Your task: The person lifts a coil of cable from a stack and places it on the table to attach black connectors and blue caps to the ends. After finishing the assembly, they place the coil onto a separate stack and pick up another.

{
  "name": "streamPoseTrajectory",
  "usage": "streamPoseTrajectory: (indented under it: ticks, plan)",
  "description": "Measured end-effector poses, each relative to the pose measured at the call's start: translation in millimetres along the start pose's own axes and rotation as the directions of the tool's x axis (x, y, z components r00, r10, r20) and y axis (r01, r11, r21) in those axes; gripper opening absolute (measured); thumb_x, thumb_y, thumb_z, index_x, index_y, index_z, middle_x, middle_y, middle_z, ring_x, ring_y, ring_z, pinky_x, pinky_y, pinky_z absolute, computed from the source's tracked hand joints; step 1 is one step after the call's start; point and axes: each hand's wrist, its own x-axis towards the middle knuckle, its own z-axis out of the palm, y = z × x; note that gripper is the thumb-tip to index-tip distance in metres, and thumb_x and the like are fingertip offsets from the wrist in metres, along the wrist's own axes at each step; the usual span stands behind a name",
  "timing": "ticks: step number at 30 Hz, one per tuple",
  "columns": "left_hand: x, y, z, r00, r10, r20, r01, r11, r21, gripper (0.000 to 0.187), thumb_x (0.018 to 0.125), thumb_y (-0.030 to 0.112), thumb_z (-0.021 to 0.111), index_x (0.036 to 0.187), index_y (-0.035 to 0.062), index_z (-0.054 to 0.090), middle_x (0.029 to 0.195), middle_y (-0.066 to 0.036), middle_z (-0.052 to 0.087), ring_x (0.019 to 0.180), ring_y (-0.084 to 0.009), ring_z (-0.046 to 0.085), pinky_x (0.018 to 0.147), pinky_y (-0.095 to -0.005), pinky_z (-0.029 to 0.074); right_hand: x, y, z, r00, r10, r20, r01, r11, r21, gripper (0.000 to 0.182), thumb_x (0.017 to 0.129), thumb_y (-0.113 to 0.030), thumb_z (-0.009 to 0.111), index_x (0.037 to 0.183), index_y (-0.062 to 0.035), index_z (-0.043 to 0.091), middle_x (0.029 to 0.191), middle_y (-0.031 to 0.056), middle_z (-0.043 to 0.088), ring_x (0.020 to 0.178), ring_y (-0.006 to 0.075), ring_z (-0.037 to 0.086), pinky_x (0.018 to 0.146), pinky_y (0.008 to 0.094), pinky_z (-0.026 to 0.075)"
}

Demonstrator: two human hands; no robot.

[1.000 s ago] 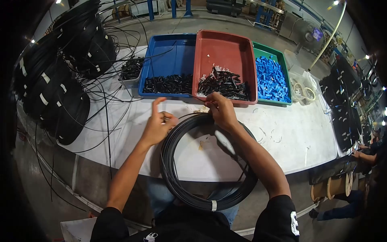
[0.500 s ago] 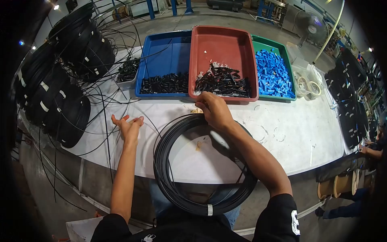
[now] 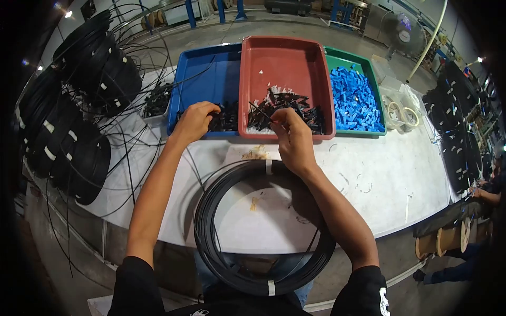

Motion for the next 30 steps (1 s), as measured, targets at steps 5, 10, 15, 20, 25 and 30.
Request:
streamPoseTrajectory:
  ticks: [5, 10, 15, 20, 25, 30]
  plan:
    - [19, -26, 10, 0.994, 0.039, 0.101, -0.046, 0.997, 0.065, 0.027, 0.079, -0.005, 0.068, 0.104, 0.0038, 0.071, 0.105, -0.012, 0.070, 0.099, -0.0336, 0.064, 0.090, -0.0409, 0.051, 22, -10, -19, 0.994, -0.101, 0.053, 0.101, 0.995, -0.001, 0.019, 0.087, 0.009, 0.063, 0.103, -0.0006, 0.062, 0.097, 0.0125, 0.066, 0.079, 0.0216, 0.064, 0.075, 0.0306, 0.052]
    - [19, -27, 5, 0.986, 0.000, 0.165, -0.018, 0.994, 0.107, 0.023, 0.080, -0.001, 0.068, 0.102, 0.0035, 0.072, 0.104, -0.010, 0.070, 0.097, -0.0316, 0.064, 0.088, -0.0410, 0.051, 42, -8, -31, 0.966, -0.157, 0.203, 0.186, 0.974, -0.131, 0.019, 0.087, 0.010, 0.063, 0.102, -0.0016, 0.064, 0.094, 0.0071, 0.066, 0.074, 0.0126, 0.059, 0.069, 0.0279, 0.050]
    - [15, -23, 3, 0.986, 0.089, 0.141, -0.108, 0.985, 0.132, 0.021, 0.082, 0.001, 0.065, 0.102, 0.0038, 0.073, 0.104, -0.011, 0.069, 0.097, -0.0321, 0.064, 0.087, -0.0407, 0.052, 43, 15, -19, 0.967, 0.037, 0.252, -0.045, 0.999, 0.027, 0.014, 0.089, 0.004, 0.065, 0.102, -0.0002, 0.063, 0.087, 0.0046, 0.064, 0.073, 0.0102, 0.057, 0.067, 0.0262, 0.047]
    - [4, -11, -14, 0.998, 0.021, 0.062, -0.024, 0.998, 0.055, 0.016, 0.083, 0.003, 0.066, 0.097, 0.0034, 0.073, 0.097, -0.012, 0.071, 0.094, -0.0314, 0.066, 0.085, -0.0401, 0.053, 38, 11, -21, 0.932, 0.133, 0.338, -0.196, 0.967, 0.161, 0.014, 0.089, -0.002, 0.067, 0.102, 0.0002, 0.063, 0.085, 0.0029, 0.063, 0.073, 0.0083, 0.055, 0.069, 0.0254, 0.045]
    - [0, 1, -19, 0.980, -0.105, 0.168, 0.077, 0.983, 0.169, 0.015, 0.082, 0.004, 0.068, 0.097, 0.0027, 0.073, 0.093, -0.013, 0.071, 0.091, -0.0322, 0.066, 0.083, -0.0398, 0.052, 31, 22, -20, 0.956, 0.050, 0.289, -0.097, 0.984, 0.150, 0.011, 0.089, -0.002, 0.067, 0.099, -0.0007, 0.064, 0.087, 0.0020, 0.062, 0.076, 0.0076, 0.056, 0.067, 0.0256, 0.047]
    - [8, 1, -6, 0.966, -0.234, 0.111, 0.200, 0.947, 0.251, 0.016, 0.082, 0.005, 0.072, 0.097, 0.0020, 0.073, 0.092, -0.013, 0.072, 0.084, -0.0320, 0.069, 0.076, -0.0409, 0.054, 21, 10, -24, 0.961, -0.065, 0.269, 0.083, 0.995, -0.054, 0.013, 0.082, 0.004, 0.066, 0.094, 0.0016, 0.065, 0.090, 0.0080, 0.061, 0.079, 0.0139, 0.061, 0.068, 0.0290, 0.049]
